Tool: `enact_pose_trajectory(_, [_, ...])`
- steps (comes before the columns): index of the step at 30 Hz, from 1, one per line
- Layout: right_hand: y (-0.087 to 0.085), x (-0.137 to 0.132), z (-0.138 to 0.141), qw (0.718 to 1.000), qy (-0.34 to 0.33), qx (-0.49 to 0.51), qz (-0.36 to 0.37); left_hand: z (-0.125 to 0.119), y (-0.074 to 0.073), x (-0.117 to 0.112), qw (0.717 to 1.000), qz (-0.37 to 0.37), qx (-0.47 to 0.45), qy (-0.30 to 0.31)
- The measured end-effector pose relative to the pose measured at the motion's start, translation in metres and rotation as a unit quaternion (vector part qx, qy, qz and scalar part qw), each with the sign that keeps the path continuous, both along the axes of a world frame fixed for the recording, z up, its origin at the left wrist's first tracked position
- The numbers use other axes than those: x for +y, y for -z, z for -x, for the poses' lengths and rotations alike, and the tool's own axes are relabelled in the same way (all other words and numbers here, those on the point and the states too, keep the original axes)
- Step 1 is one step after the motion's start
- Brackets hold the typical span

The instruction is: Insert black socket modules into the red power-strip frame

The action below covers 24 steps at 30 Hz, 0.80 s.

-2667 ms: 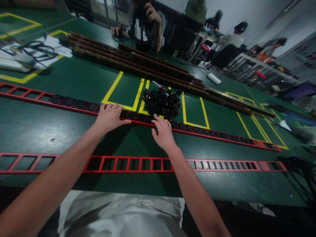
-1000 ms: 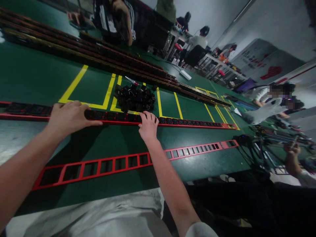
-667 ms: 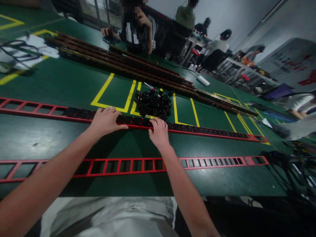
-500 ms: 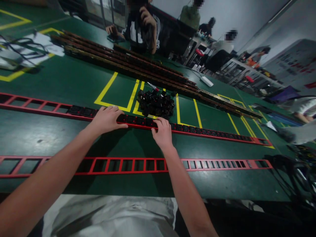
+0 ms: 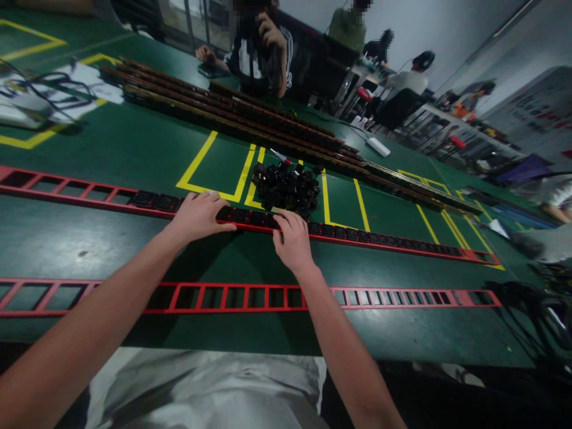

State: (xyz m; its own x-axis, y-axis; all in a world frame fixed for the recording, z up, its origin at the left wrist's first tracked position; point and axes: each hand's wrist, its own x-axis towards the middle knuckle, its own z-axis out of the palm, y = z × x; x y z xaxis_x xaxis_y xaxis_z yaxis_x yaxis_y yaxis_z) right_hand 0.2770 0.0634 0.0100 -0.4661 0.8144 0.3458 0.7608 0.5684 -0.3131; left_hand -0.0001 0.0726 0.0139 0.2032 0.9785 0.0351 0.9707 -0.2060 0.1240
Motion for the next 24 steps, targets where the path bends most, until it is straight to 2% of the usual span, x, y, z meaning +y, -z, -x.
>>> enact_pose_trajectory(4, [0.0003, -0.0014, 0.0043, 0.999, -0.028, -0.033, 0.026, -0.0011, -0.0016, -0.0008, 1.0, 0.006, -0.009, -0.011])
enact_pose_trajectory(19, [0.0017, -0.0014, 0.0042, 0.999, -0.027, -0.015, 0.035, -0.0003, -0.0003, -0.0014, 1.0, -0.002, -0.001, -0.004])
enact_pose_trajectory(24, [-0.0011, -0.0054, 0.0074, 0.996, -0.074, -0.02, 0.032, 0.0004, 0.0017, -0.001, 1.0, 0.0, 0.0, -0.008])
